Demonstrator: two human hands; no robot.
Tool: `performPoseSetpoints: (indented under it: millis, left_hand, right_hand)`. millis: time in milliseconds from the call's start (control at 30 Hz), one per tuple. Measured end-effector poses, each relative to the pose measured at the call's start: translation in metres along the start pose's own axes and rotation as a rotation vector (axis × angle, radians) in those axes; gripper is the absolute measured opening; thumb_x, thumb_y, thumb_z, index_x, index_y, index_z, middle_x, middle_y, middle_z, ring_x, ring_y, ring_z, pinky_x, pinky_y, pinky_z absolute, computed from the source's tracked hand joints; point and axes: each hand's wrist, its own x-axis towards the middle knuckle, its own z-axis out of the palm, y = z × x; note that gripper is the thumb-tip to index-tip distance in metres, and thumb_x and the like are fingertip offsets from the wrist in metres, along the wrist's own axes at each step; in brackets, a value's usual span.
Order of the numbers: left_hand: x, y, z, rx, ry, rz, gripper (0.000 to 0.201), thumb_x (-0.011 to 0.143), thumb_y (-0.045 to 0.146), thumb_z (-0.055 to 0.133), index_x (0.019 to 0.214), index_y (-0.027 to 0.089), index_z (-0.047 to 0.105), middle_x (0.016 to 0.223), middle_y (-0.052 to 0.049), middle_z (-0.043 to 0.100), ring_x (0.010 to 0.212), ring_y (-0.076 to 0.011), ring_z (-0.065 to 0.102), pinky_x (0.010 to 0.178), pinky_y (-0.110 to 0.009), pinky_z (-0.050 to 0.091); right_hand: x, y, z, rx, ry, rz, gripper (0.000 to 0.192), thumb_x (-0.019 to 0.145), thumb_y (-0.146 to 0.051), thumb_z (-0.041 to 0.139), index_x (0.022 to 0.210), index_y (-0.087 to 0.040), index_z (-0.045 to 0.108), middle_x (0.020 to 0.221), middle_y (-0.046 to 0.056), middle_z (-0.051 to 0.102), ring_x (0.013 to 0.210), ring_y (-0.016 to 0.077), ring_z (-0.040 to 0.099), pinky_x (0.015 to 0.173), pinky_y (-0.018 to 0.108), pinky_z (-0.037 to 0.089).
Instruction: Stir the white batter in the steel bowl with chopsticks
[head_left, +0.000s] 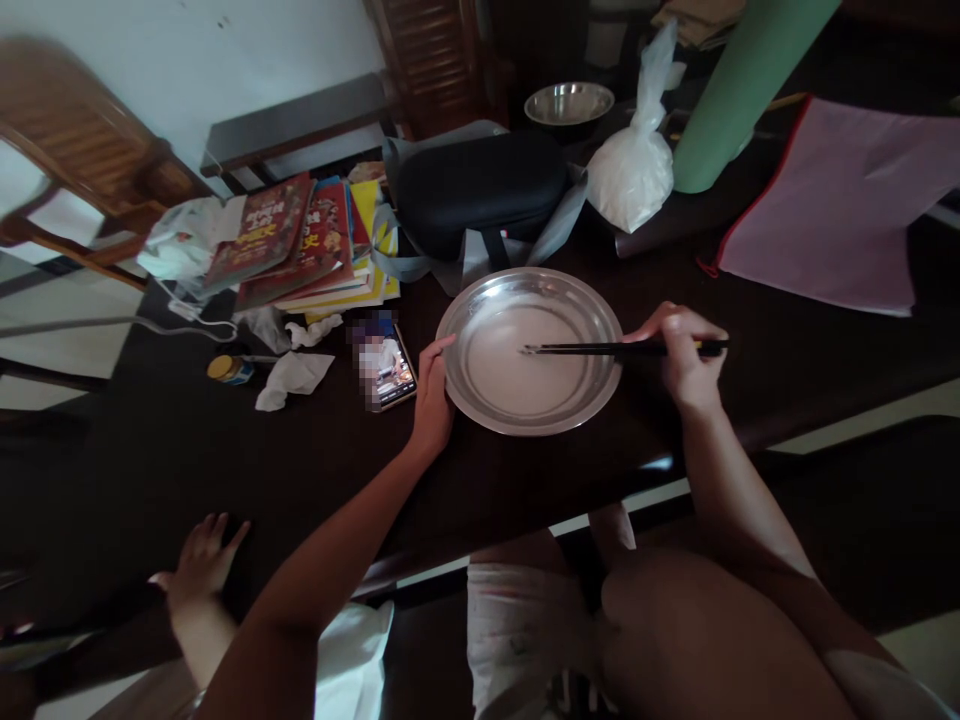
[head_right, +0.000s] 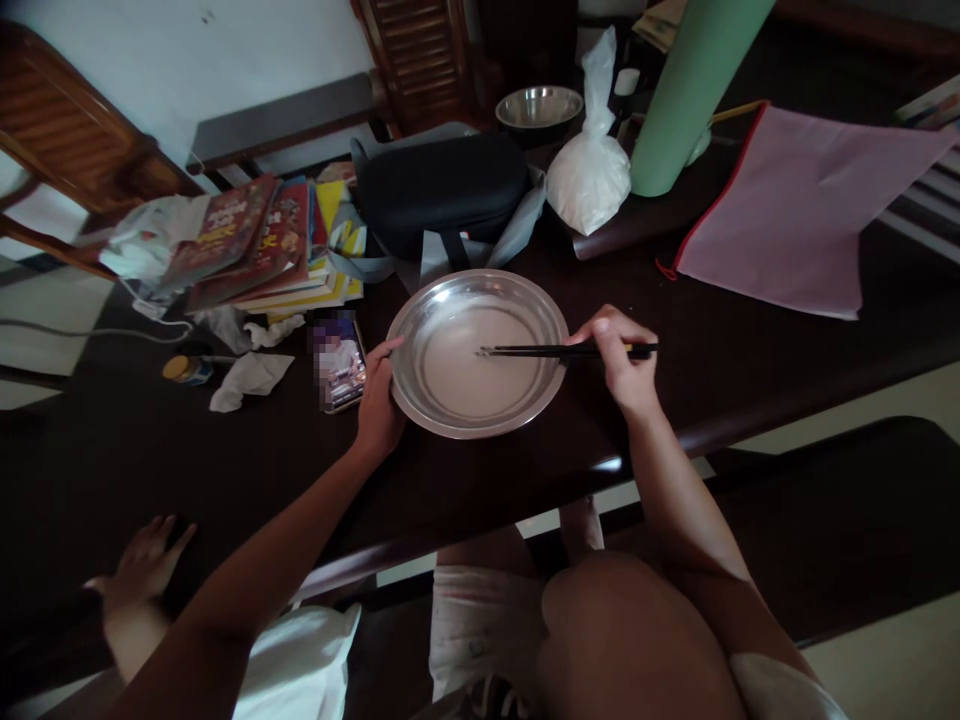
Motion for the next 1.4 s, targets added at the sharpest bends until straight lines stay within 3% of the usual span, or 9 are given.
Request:
performPoseSetpoints:
  millis: [67, 233, 433, 600, 767, 967, 1167, 1333, 1400]
  left_hand:
    - [0.0001, 0.0004, 0.0, 0.001, 0.001, -0.004, 0.041, 0.103, 0.061, 0.055, 0.121, 0.028, 0.07, 0.132, -0.007, 0.068, 0.13, -0.0267, 0.061, 0.12, -0.043, 0.045]
    - [-0.0007, 0.0014, -0.0001, 0.004, -0.003, 0.005, 0.035, 0.105, 0.055, 0.053, 0.118, 0.028, 0.071, 0.135, -0.008, 0.068, 0.131, -0.0268, 0.061, 0.122, -0.044, 0.044]
    - [-0.0007, 0.0001, -0.0003, -0.007, -0.005, -0.009, 0.035, 0.105, 0.055, 0.053, 0.123, 0.03, 0.071, 0.135, -0.007, 0.067, 0.132, -0.0266, 0.061, 0.122, -0.045, 0.043]
    - [-0.0004, 0.0027, -0.0003, 0.027, -0.004, 0.007, 0.039, 0.105, 0.059, 0.053, 0.12, 0.028, 0.071, 0.133, -0.007, 0.068, 0.132, -0.0269, 0.06, 0.122, -0.044, 0.044]
    - [-0.0011, 0.006, 0.0002, 0.023, -0.008, 0.017, 0.036, 0.105, 0.056, 0.054, 0.115, 0.027, 0.071, 0.132, -0.008, 0.068, 0.132, -0.0268, 0.059, 0.123, -0.044, 0.042]
    - [-0.0014, 0.0041, -0.0003, 0.018, -0.011, 0.007, 0.038, 0.105, 0.057, 0.053, 0.118, 0.026, 0.07, 0.135, -0.009, 0.066, 0.13, -0.0264, 0.06, 0.121, -0.043, 0.043]
    - [-0.0004, 0.0039, -0.0001, 0.008, 0.006, -0.015, 0.042, 0.102, 0.062, 0.055, 0.121, 0.028, 0.07, 0.132, -0.007, 0.068, 0.128, -0.0265, 0.06, 0.12, -0.043, 0.044]
    - [-0.0006, 0.0038, -0.0001, 0.029, -0.011, 0.018, 0.044, 0.104, 0.063, 0.052, 0.12, 0.026, 0.07, 0.134, -0.009, 0.067, 0.129, -0.0264, 0.06, 0.121, -0.044, 0.044]
    - [-0.0007, 0.0033, -0.0005, 0.03, -0.011, 0.015, 0.045, 0.104, 0.064, 0.052, 0.121, 0.027, 0.07, 0.132, -0.008, 0.068, 0.127, -0.0263, 0.061, 0.12, -0.044, 0.044]
  right_hand:
    - [-0.0004, -0.0016, -0.0003, 0.053, 0.049, 0.017, 0.045, 0.101, -0.057, 0.063, 0.067, -0.029, 0.076, 0.06, 0.001, 0.071, 0.055, 0.0197, 0.062, 0.058, 0.04, 0.046]
    - [-0.0008, -0.0028, -0.001, -0.024, -0.201, 0.047, 0.036, 0.097, -0.057, 0.069, 0.075, -0.031, 0.082, 0.072, 0.002, 0.078, 0.071, 0.0221, 0.071, 0.068, 0.04, 0.054]
    - [-0.0011, 0.0001, -0.0004, 0.057, 0.075, 0.026, 0.044, 0.099, -0.057, 0.065, 0.066, -0.03, 0.076, 0.06, 0.0, 0.072, 0.055, 0.0189, 0.06, 0.059, 0.039, 0.045]
    - [-0.0004, 0.0, -0.0004, -0.033, -0.177, 0.04, 0.035, 0.096, -0.057, 0.07, 0.075, -0.032, 0.082, 0.072, 0.001, 0.078, 0.073, 0.0228, 0.071, 0.071, 0.042, 0.054]
    - [0.0006, -0.0004, 0.0005, 0.058, 0.069, 0.0, 0.043, 0.099, -0.054, 0.066, 0.067, -0.028, 0.077, 0.061, 0.001, 0.073, 0.057, 0.0193, 0.064, 0.061, 0.04, 0.048]
    - [-0.0007, 0.0004, -0.0019, -0.031, -0.202, 0.027, 0.035, 0.098, -0.056, 0.068, 0.077, -0.032, 0.083, 0.072, 0.002, 0.078, 0.073, 0.0223, 0.069, 0.07, 0.041, 0.054]
    - [-0.0002, 0.0011, -0.0005, 0.039, 0.047, -0.001, 0.046, 0.101, -0.057, 0.062, 0.068, -0.029, 0.077, 0.062, 0.003, 0.071, 0.058, 0.0209, 0.062, 0.06, 0.042, 0.048]
    - [0.0004, 0.0022, -0.0008, -0.045, -0.139, 0.026, 0.038, 0.099, -0.057, 0.066, 0.074, -0.031, 0.082, 0.072, 0.003, 0.076, 0.074, 0.0231, 0.069, 0.069, 0.043, 0.054]
    - [0.0002, 0.0026, -0.0011, -0.067, -0.108, 0.016, 0.036, 0.098, -0.056, 0.067, 0.077, -0.032, 0.082, 0.074, 0.002, 0.077, 0.076, 0.0229, 0.07, 0.073, 0.043, 0.056]
